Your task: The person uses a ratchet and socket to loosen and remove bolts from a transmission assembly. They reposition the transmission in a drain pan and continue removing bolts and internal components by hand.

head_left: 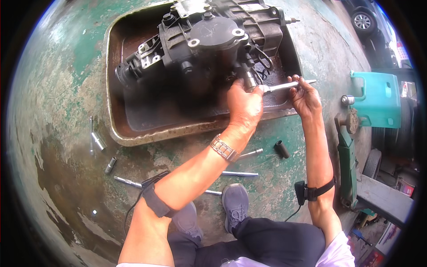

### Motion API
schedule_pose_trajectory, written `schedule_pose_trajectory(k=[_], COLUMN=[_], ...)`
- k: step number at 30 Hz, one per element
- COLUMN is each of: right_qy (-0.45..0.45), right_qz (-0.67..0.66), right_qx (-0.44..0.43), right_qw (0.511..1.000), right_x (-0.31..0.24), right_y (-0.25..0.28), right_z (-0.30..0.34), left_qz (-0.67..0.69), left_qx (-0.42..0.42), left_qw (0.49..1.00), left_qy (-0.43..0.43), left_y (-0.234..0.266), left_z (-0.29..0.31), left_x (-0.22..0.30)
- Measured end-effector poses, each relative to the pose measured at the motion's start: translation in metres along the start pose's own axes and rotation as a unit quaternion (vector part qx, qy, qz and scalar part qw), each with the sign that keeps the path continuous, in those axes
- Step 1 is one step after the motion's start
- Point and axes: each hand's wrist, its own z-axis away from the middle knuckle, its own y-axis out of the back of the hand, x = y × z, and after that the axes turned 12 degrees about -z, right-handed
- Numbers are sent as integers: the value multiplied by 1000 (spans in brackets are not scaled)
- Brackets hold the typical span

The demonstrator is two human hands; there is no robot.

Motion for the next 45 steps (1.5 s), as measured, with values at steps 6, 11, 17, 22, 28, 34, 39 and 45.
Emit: schedule_pose_trajectory(k=[6,11,17,22,28,34,39,45], right_qy=[-1,35,22,23,-3,-10,9,96], right_qz=[13,67,49,29,-3,-33,-54,31], right_qx=[-50,-73,-63,-39,-10,-7,-32,-26], right_qw=[999,994,997,999,1000,999,998,995], right_x=[-9,-10,-10,-3,6,14,15,8], right_y=[-20,-29,-26,-19,-6,5,0,-34], right_z=[-2,7,8,1,-1,5,10,26], left_qz=[56,96,63,73,45,5,-7,46], left_qx=[-15,-43,-52,-30,-36,-31,2,-43], left_qw=[998,994,997,997,998,998,996,998], left_qy=[1,-16,0,3,-14,-61,-83,-21], left_y=[-3,6,6,3,5,7,6,10], left_z=[-4,-4,1,1,3,-1,-7,-3], left_x=[-7,-8,0,3,2,-8,-19,-11])
